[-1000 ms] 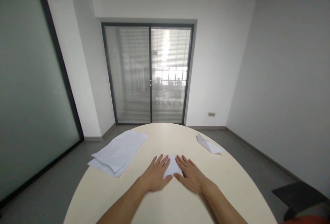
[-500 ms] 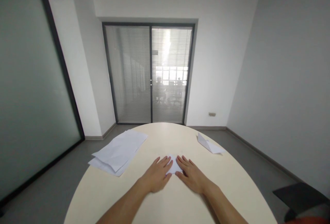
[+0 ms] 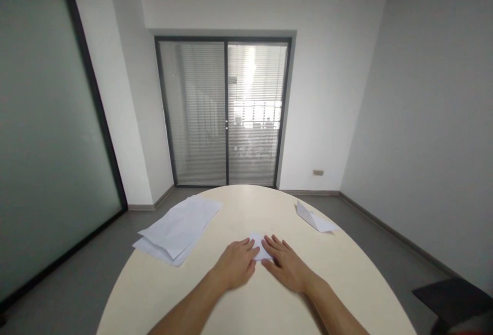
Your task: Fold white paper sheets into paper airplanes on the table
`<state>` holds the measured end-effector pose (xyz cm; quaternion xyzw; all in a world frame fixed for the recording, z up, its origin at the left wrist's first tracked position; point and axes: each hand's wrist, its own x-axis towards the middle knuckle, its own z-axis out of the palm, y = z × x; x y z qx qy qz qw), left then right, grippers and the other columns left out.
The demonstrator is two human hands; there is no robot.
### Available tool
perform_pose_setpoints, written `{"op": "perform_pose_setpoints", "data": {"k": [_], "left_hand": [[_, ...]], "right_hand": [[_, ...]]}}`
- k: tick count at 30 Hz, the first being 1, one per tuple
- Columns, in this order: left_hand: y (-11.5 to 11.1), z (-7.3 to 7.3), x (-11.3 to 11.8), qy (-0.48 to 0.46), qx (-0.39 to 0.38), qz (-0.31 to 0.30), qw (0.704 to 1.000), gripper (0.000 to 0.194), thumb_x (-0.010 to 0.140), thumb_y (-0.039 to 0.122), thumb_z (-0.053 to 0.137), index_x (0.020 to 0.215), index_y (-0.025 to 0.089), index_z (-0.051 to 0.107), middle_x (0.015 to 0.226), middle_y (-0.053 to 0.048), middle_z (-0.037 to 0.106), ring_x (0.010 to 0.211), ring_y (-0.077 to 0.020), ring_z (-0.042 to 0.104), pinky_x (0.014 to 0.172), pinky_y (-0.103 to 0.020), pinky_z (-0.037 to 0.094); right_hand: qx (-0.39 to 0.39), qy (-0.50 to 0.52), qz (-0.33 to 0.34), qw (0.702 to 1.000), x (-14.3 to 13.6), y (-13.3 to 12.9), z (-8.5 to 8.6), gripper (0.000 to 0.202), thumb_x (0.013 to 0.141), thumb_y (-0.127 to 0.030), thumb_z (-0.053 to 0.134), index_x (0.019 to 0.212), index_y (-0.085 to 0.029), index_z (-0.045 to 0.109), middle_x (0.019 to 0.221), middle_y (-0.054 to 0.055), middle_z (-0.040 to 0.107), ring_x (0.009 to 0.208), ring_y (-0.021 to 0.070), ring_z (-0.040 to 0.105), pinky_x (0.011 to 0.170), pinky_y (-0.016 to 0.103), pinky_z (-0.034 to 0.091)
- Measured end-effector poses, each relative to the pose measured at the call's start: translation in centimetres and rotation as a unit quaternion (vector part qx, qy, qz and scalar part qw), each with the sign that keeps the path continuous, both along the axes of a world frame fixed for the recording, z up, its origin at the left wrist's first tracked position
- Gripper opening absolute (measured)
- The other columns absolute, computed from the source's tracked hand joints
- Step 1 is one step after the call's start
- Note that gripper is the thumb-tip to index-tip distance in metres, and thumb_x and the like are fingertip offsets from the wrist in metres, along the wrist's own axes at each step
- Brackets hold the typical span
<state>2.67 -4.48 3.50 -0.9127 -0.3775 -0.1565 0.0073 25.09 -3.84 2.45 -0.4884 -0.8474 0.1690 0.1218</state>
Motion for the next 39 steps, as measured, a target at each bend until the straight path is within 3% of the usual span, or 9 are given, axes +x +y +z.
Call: {"op": "perform_pose_setpoints", "data": {"k": [4, 8, 13, 19, 24, 28, 32, 35, 39], "left_hand": [[-0.1, 0.1, 0.2, -0.009, 0.0, 0.011, 1.0, 0.023, 0.095, 0.027, 0.045, 0.111, 0.022, 0.061, 0.12, -0.008, 0.063, 0.114, -0.0248, 0.055, 0.098, -0.039, 0.043], [0.3, -0.1, 0.6, 0.004, 0.012, 0.031, 0.999, 0.026, 0.096, 0.021, 0.039, 0.106, 0.022, 0.063, 0.117, -0.009, 0.064, 0.109, -0.0245, 0.056, 0.095, -0.039, 0.045], [1.0, -0.5, 0.6, 0.022, 0.011, 0.08, 0.997, 0.033, 0.091, 0.008, 0.037, 0.111, 0.02, 0.061, 0.117, -0.01, 0.065, 0.106, -0.0238, 0.059, 0.093, -0.039, 0.046], [1.4, -1.0, 0.2, -0.002, 0.007, 0.11, 0.994, 0.044, 0.09, 0.003, 0.034, 0.125, 0.02, 0.055, 0.121, -0.01, 0.065, 0.108, -0.0231, 0.062, 0.095, -0.037, 0.048], [1.7, -1.2, 0.1, -0.014, 0.002, 0.139, 0.99, 0.053, 0.088, 0.0, 0.032, 0.135, 0.018, 0.048, 0.133, -0.011, 0.059, 0.113, -0.024, 0.061, 0.095, -0.038, 0.049], [1.5, -0.9, 0.0, -0.039, -0.005, 0.175, 0.984, 0.055, 0.089, 0.001, 0.032, 0.138, 0.02, 0.047, 0.136, -0.011, 0.057, 0.111, -0.0241, 0.062, 0.094, -0.037, 0.05], [1.2, -0.3, 0.1, -0.013, 0.037, 0.211, 0.977, 0.055, 0.09, 0.001, 0.033, 0.14, 0.019, 0.044, 0.142, -0.013, 0.05, 0.109, -0.0241, 0.064, 0.087, -0.035, 0.054], [1.2, -0.1, 0.4, 0.012, 0.088, 0.229, 0.969, 0.056, 0.089, 0.0, 0.036, 0.141, 0.018, 0.044, 0.147, -0.013, 0.044, 0.109, -0.0236, 0.064, 0.084, -0.033, 0.056], [1.1, 0.1, 0.5, 0.011, 0.09, 0.232, 0.968, 0.048, 0.092, 0.004, 0.04, 0.137, 0.018, 0.049, 0.14, -0.012, 0.053, 0.104, -0.0217, 0.066, 0.083, -0.031, 0.056]], "right_hand": [[0.003, -0.001, 0.005, 1.0, 0.0, 0.0, 0.2, 0.066, 0.093, -0.061, 0.036, 0.149, -0.027, 0.033, 0.158, 0.007, 0.025, 0.147, 0.0277, 0.015, 0.118, 0.051, 0.011], [0.009, -0.002, 0.0, 1.0, 0.1, 0.2, 0.2, 0.063, 0.094, -0.058, 0.037, 0.148, -0.025, 0.036, 0.156, 0.008, 0.028, 0.146, 0.0284, 0.019, 0.118, 0.051, 0.014], [0.026, 0.007, -0.006, 1.0, 0.0, 0.4, 0.2, 0.058, 0.095, -0.051, 0.037, 0.146, -0.023, 0.04, 0.153, 0.009, 0.037, 0.143, 0.0284, 0.027, 0.117, 0.05, 0.021], [0.048, 0.048, -0.008, 0.998, -0.4, 0.0, 1.1, 0.051, 0.096, -0.042, 0.035, 0.14, -0.021, 0.049, 0.144, 0.008, 0.05, 0.137, 0.024, 0.041, 0.115, 0.045, 0.028], [0.056, 0.099, -0.086, 0.99, -0.3, -0.1, 1.8, 0.05, 0.091, -0.04, 0.039, 0.13, -0.015, 0.06, 0.132, 0.008, 0.062, 0.121, 0.0228, 0.057, 0.107, 0.034, 0.041], [0.063, 0.129, -0.123, 0.982, -0.4, 0.0, 1.8, 0.051, 0.09, -0.043, 0.039, 0.128, -0.017, 0.061, 0.126, 0.007, 0.066, 0.106, 0.0256, 0.066, 0.095, 0.035, 0.049], [0.092, 0.149, -0.136, 0.975, -0.7, 0.1, 1.7, 0.05, 0.091, -0.043, 0.037, 0.128, -0.02, 0.061, 0.122, 0.008, 0.068, 0.104, 0.0259, 0.067, 0.093, 0.036, 0.048], [0.117, 0.163, -0.148, 0.968, -0.8, 0.0, 1.7, 0.047, 0.092, -0.042, 0.036, 0.127, -0.021, 0.061, 0.113, 0.008, 0.072, 0.089, 0.0243, 0.07, 0.088, 0.036, 0.05], [0.122, 0.186, -0.159, 0.962, -1.0, -0.3, 2.0, 0.045, 0.093, -0.043, 0.037, 0.126, -0.023, 0.06, 0.105, 0.008, 0.075, 0.069, 0.0221, 0.07, 0.078, 0.036, 0.051]]}}
